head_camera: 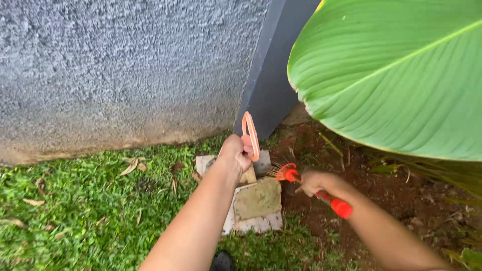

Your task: Sweeping or raking garden debris and leaves into a hand dustpan.

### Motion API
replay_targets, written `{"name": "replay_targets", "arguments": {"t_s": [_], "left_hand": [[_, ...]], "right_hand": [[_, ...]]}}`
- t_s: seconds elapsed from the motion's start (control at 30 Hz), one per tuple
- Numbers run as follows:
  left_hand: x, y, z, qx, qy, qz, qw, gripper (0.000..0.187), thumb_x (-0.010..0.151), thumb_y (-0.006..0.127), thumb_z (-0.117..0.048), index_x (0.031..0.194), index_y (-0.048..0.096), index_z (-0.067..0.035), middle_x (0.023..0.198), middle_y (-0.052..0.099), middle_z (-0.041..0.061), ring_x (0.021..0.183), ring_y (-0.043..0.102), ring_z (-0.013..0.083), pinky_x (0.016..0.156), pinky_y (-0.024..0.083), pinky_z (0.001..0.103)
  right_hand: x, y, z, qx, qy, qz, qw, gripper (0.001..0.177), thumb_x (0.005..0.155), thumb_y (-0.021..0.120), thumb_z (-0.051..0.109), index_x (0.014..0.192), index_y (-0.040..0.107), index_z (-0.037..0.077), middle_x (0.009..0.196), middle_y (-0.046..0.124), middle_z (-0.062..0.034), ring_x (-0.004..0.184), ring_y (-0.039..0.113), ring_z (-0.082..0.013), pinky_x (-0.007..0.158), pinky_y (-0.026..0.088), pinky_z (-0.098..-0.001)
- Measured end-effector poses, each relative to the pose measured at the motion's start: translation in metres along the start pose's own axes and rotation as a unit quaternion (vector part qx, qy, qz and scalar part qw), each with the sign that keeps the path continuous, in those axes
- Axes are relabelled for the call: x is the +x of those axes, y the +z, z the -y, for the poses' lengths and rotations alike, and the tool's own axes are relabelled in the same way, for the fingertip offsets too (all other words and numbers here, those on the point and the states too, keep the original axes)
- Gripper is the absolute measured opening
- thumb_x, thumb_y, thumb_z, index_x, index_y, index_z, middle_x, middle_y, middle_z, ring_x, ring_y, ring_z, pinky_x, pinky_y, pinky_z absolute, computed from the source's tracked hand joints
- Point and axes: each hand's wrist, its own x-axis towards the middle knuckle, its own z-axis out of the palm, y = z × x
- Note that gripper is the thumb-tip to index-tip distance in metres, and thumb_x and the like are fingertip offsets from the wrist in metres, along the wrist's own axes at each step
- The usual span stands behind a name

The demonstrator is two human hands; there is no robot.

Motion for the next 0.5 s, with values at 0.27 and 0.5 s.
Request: {"name": "replay_targets", "arguments": {"t_s": [0.27, 0.5], "left_hand": [[-0.014, 0.003, -0.007, -0.015, -0.010, 0.008, 1.000, 0.026, 0.106, 0.025, -0.016, 0.103, 0.048, -0.002, 0.074, 0.050, 0.007, 0.045, 0.036, 0.0089, 0.035, 0.029, 0.023], [-0.020, 0.010, 0.004, 0.045, 0.004, -0.002, 0.999, 0.026, 0.102, 0.022, -0.007, 0.100, 0.048, -0.005, 0.073, 0.051, 0.009, 0.044, 0.035, 0.0099, 0.034, 0.028, 0.024]], "right_hand": [[-0.113, -0.040, -0.043, 0.073, 0.100, -0.053, 0.991, 0.026, 0.077, 0.076, 0.008, 0.102, 0.079, 0.002, 0.085, 0.076, -0.0148, 0.069, 0.073, -0.0222, 0.063, 0.056, -0.0376], [-0.073, 0.074, -0.003, 0.154, 0.147, -0.061, 0.975, 0.036, 0.094, 0.056, 0.010, 0.129, 0.064, 0.013, 0.108, 0.067, -0.0081, 0.084, 0.068, -0.0171, 0.069, 0.057, -0.0321]]}}
